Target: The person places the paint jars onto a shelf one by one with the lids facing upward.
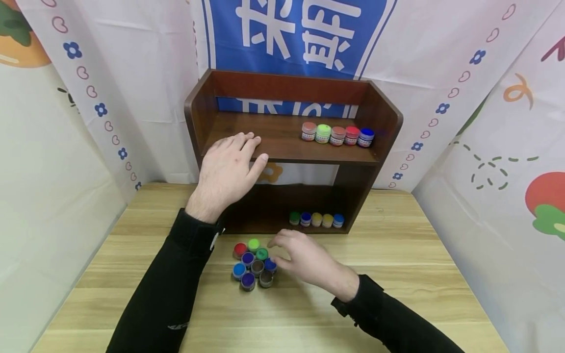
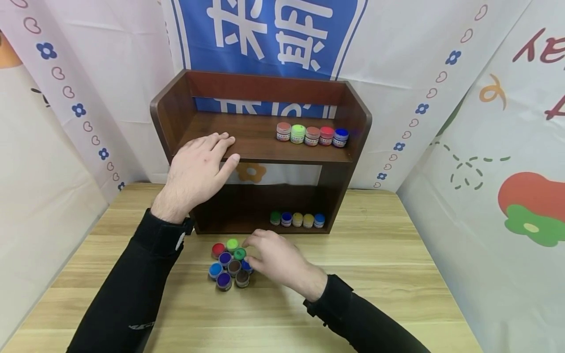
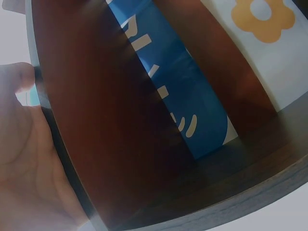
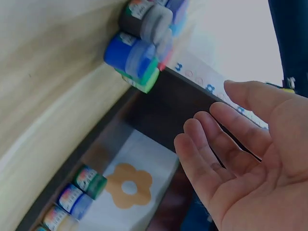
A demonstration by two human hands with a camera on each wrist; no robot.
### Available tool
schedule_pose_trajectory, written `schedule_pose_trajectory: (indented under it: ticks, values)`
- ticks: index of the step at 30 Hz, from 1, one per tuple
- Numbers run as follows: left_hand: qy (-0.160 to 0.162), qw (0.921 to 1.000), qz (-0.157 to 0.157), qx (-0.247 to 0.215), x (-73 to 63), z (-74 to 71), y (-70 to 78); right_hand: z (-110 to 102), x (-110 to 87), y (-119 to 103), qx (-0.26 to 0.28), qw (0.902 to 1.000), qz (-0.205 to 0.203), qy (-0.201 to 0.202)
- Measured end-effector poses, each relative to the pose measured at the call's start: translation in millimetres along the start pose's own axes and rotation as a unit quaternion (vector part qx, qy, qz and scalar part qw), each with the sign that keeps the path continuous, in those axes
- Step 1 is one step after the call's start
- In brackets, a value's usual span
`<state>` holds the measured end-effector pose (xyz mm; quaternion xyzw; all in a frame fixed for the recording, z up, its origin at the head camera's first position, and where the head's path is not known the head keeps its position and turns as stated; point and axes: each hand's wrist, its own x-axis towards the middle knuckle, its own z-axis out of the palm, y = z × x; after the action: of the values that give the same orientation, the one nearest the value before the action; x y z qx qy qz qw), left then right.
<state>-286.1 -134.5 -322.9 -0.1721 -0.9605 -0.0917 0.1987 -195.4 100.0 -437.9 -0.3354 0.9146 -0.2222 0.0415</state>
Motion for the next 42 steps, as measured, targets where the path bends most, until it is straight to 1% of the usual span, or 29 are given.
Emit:
schedule_pose_trajectory:
  ticks: [5, 11, 21, 30, 36, 42]
  values:
    - [0.003, 1.0000, 0.001, 0.000, 0.2, 0.6, -0.1, 12, -0.5, -1, -0.004, 0.9998, -0.011, -0.019]
    - [0.006, 1.0000, 0.002, -0.002, -0.1, 1.2, -0.3, 26, -0.7, -1, -0.002, 0.9990, -0.030, -0.032]
    - [0.015, 0.9999, 0.005, 0.000, -0.1, 1.4, 0.1, 41, -0.4, -4, -0.041, 0.9975, -0.033, -0.048]
    - [0.018, 0.9998, 0.007, 0.000, -0.1, 1.9, -0.1, 48, 1.8, -6, -0.081, 0.9938, -0.055, -0.052]
    - [0.019, 0.9998, 0.006, 0.001, -0.2, 1.7, -0.2, 49, 2.2, -6, -0.098, 0.9912, -0.068, -0.057]
    - [0.013, 0.9999, 0.005, 0.001, 0.0, 1.4, 0.2, 45, 0.0, -3, -0.104, 0.9876, -0.086, -0.080]
